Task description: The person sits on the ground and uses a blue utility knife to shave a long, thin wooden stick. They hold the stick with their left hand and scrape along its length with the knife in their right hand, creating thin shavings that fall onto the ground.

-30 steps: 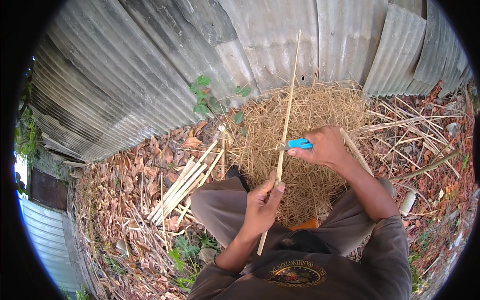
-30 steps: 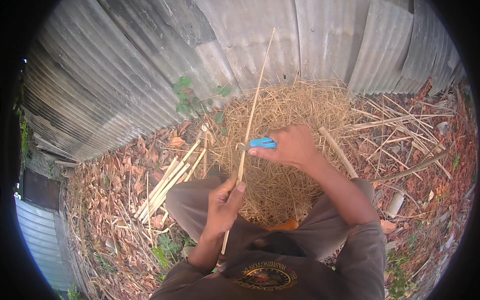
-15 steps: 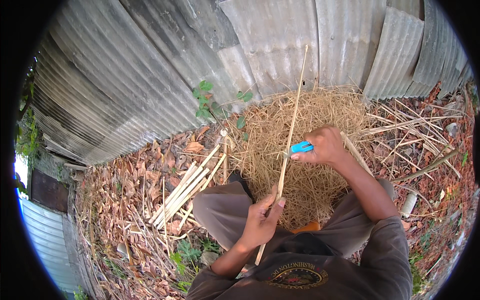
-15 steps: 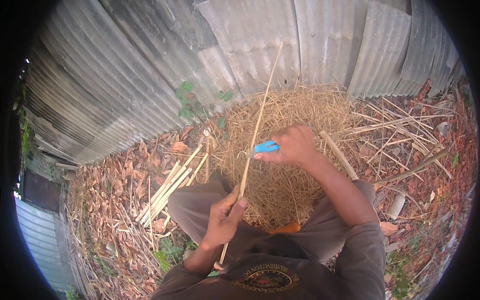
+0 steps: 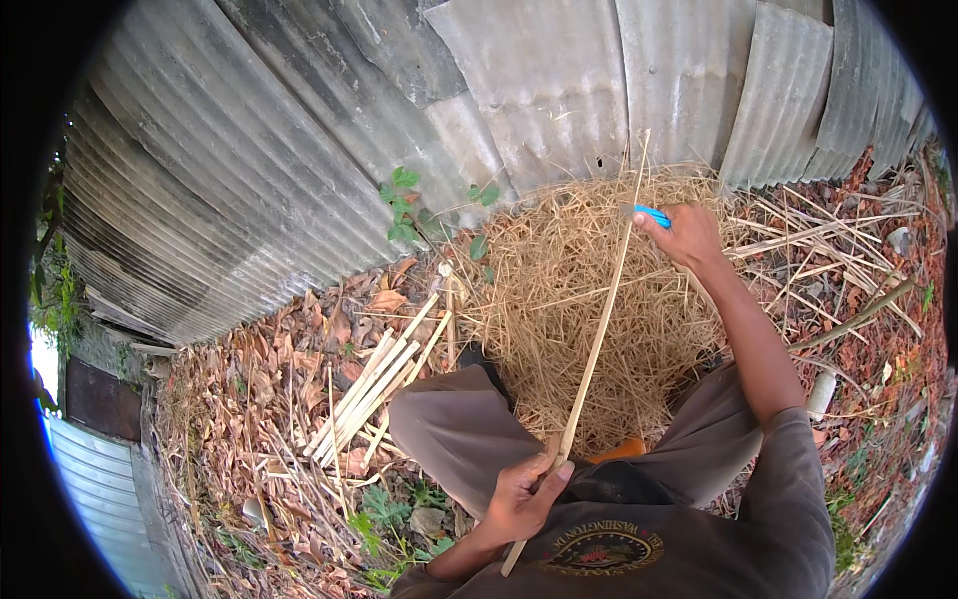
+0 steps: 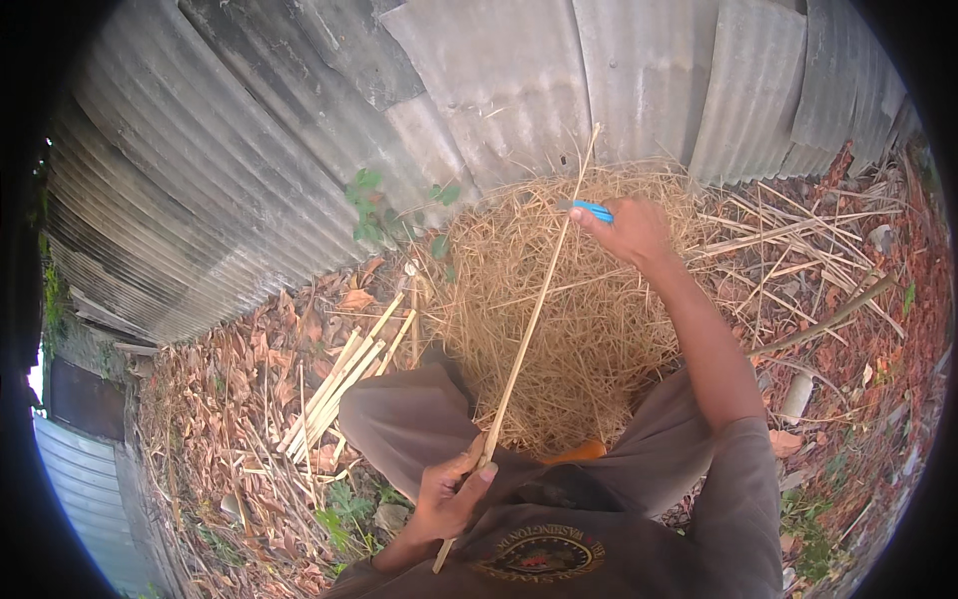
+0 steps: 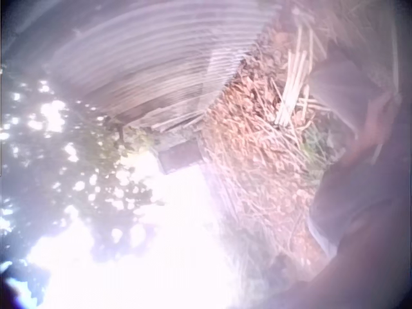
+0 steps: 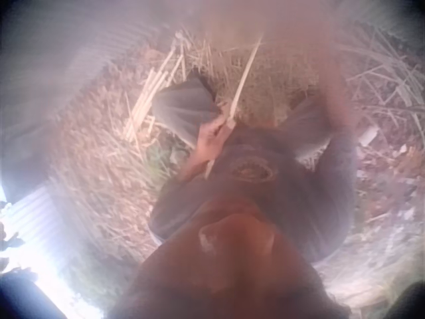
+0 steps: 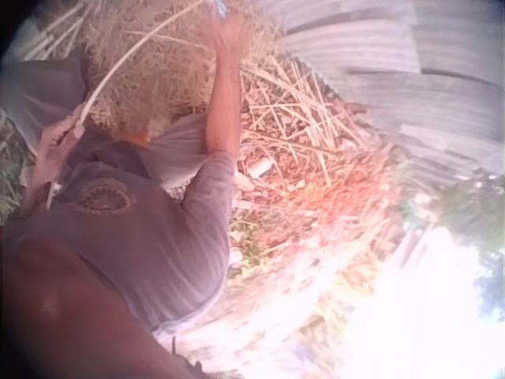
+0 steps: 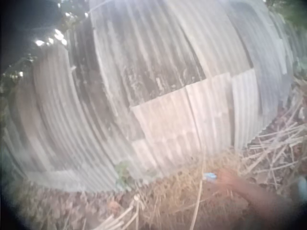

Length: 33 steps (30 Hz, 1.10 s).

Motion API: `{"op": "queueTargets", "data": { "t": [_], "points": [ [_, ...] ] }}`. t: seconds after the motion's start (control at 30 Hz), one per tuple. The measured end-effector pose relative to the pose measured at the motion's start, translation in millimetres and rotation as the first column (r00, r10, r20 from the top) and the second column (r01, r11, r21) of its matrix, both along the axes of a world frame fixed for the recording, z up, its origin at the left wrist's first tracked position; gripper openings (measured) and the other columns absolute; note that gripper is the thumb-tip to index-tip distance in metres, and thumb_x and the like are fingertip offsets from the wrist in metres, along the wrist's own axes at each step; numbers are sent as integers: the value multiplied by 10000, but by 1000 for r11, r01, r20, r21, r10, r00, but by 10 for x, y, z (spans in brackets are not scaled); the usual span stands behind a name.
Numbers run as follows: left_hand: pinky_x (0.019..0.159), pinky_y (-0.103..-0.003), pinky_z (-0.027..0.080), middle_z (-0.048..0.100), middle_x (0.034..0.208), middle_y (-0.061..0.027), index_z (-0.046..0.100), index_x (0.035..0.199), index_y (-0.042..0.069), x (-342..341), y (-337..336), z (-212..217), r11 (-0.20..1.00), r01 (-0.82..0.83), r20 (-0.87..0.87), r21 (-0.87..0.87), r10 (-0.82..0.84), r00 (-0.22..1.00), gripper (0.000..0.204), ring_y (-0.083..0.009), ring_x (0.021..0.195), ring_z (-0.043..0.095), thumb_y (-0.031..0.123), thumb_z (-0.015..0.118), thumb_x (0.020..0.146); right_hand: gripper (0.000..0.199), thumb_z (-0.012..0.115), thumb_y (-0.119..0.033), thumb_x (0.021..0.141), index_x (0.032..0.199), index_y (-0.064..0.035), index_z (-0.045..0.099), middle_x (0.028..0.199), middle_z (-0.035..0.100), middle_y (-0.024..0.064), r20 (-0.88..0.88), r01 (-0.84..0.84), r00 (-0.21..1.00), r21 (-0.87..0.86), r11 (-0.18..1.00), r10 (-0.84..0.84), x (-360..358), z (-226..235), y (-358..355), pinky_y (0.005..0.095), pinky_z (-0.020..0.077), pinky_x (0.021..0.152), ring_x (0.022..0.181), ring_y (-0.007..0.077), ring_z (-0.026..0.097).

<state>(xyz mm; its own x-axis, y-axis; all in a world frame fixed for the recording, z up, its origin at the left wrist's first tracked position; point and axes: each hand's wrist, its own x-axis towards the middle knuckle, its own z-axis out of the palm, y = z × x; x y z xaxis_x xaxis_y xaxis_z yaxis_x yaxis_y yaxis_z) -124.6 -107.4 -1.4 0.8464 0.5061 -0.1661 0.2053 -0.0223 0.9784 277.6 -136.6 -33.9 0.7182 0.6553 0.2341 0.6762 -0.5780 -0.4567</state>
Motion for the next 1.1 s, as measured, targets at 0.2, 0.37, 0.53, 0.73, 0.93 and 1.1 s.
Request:
{"op": "queueTargets", "data": {
  "t": [0.2, 0.37, 0.53, 0.73, 0.93, 1.1],
  "points": [
    [532, -181, 314, 485, 748, 36, 537, 1241, -51, -318, -16, -17, 991, 120, 8, -60, -120, 993, 319, -6, 636, 383, 79, 562, 951, 879, 327, -820, 798, 667, -18, 662, 569, 577, 161, 32, 379, 925, -46, 924, -377, 744, -63, -319, 484, 461, 605, 624, 325, 621],
    [514, -225, 342, 398, 599, 43, 423, 1375, 0, -244, 87, -107, 893, 41, 118, -448, 13, 993, 379, -34, 448, 334, 96, 411, 1008, 841, 367, -798, 805, 624, -21, 632, 526, 549, 145, -109, 314, 946, 86, 945, -305, 482, 155, -378, 465, 460, 576, 572, 313, 604],
    [515, -223, 366, 447, 706, 14, 433, 1371, 13, 123, 226, -165, 851, 40, 222, -523, 91, 971, 398, -40, 421, 374, 208, 379, 1028, 688, 556, -733, 759, 553, -78, 600, 440, 500, 81, 78, -344, 938, 110, 932, 337, -848, 227, -209, 400, 434, 445, 418, 282, 544],
    [451, -192, 359, 450, 699, 16, 426, 1380, 56, 457, 232, -117, 870, 11, 199, -494, 101, 975, 381, -31, 411, 368, 202, 376, 1032, 678, 585, -746, 713, 512, -101, 532, 458, 506, 59, 134, -602, 795, 60, 796, 591, -1379, 248, -167, 388, 401, 418, 410, 277, 540],
    [567, -173, 357, 458, 721, 40, 566, 1184, -21, 622, 127, -127, 981, -193, 197, 2, 189, 962, 240, -17, 605, 390, 90, 510, 979, 693, 578, -749, 716, 501, -91, 541, 434, 494, 69, 206, -597, 788, 30, 801, 580, -1269, 164, -153, 395, 410, 415, 396, 277, 533],
    [568, -169, 326, 478, 778, 57, 520, 1263, -22, 531, 33, -57, 994, -108, 203, -3, 107, 973, 312, -7, 660, 372, 71, 527, 965, 709, 560, -756, 729, 482, -93, 516, 406, 445, 79, 193, -396, 907, 89, 914, 375, -918, 171, -85, 400, 403, 406, 387, 281, 519]
  ]
}}
